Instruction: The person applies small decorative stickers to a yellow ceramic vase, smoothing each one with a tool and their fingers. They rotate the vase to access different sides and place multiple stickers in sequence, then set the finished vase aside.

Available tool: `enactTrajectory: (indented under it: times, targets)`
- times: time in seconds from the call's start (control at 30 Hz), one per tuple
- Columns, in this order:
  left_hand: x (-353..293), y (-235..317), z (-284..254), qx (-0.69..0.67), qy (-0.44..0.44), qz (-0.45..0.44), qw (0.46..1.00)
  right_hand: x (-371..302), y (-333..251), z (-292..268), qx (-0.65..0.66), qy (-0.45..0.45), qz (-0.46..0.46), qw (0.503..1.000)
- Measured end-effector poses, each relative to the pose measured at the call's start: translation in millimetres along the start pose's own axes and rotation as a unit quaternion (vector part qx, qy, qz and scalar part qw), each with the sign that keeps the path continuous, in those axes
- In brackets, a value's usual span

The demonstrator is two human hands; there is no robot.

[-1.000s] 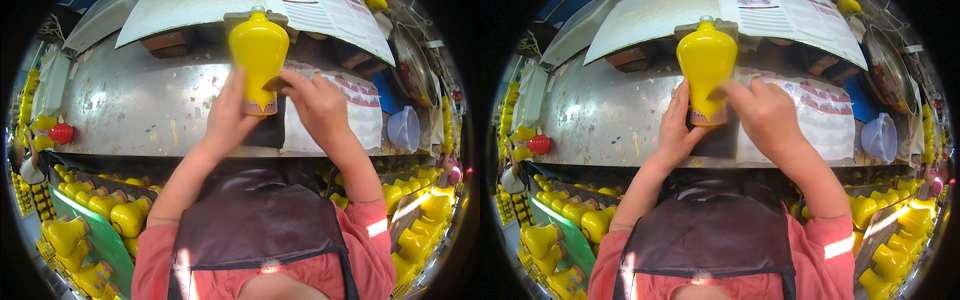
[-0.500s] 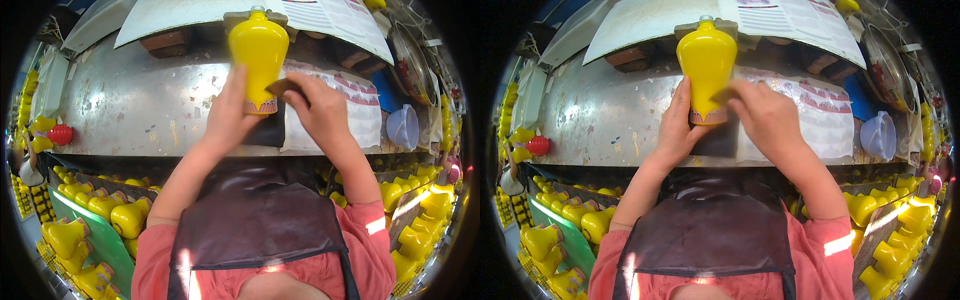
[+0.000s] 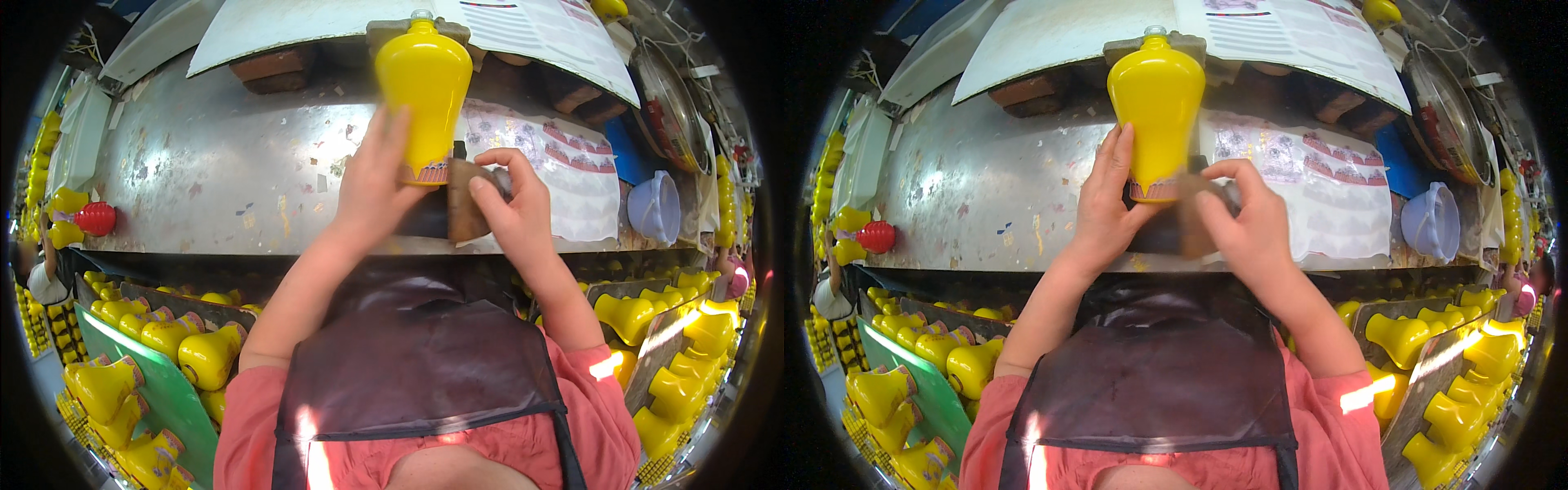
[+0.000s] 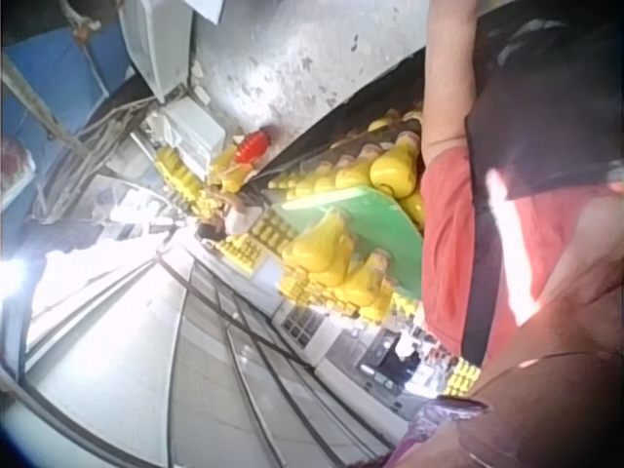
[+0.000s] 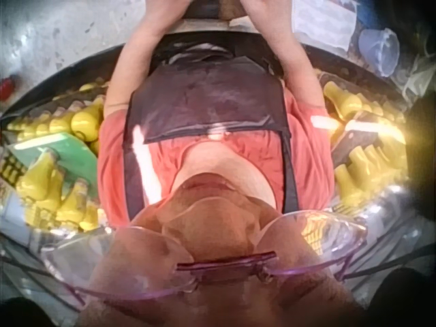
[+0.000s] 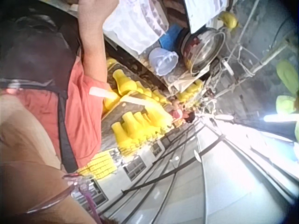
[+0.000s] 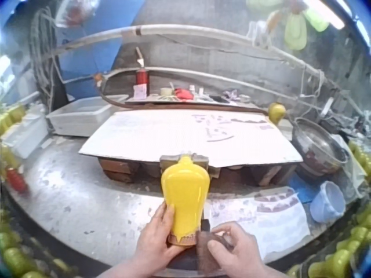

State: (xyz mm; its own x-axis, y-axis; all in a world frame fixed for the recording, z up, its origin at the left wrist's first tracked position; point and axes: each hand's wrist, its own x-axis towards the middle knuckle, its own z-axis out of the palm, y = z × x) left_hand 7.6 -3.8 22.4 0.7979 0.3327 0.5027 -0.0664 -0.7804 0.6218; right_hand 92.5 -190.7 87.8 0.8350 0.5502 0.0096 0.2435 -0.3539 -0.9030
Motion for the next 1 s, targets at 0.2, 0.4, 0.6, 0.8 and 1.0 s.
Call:
enactTrajectory:
  times: [0.2,0.4,0.6,0.8,1.0]
  targets:
    - [7,5,1,0.024,-0.031,-0.031,0.999,2,5,13,-0.026,-0.060,0.012,0.998]
    - [5,1,-4,-0.053,-0.023,-0.018,0.998,11,5,-4,-0.055,-0.033,-0.029,0.997]
    - [3,-8,-5,-0.118,-0.049,-0.050,0.990,39,-21,-14,-0.238,-0.069,-0.185,0.951]
    - [4,-13,-13,-0.335,-0.112,-0.180,0.918,58,-43,-22,-0.268,-0.117,-0.317,0.902]
    - [9,-2,-22,-0.533,-0.080,-0.228,0.811,72,-57,-16,-0.180,-0.053,-0.328,0.926]
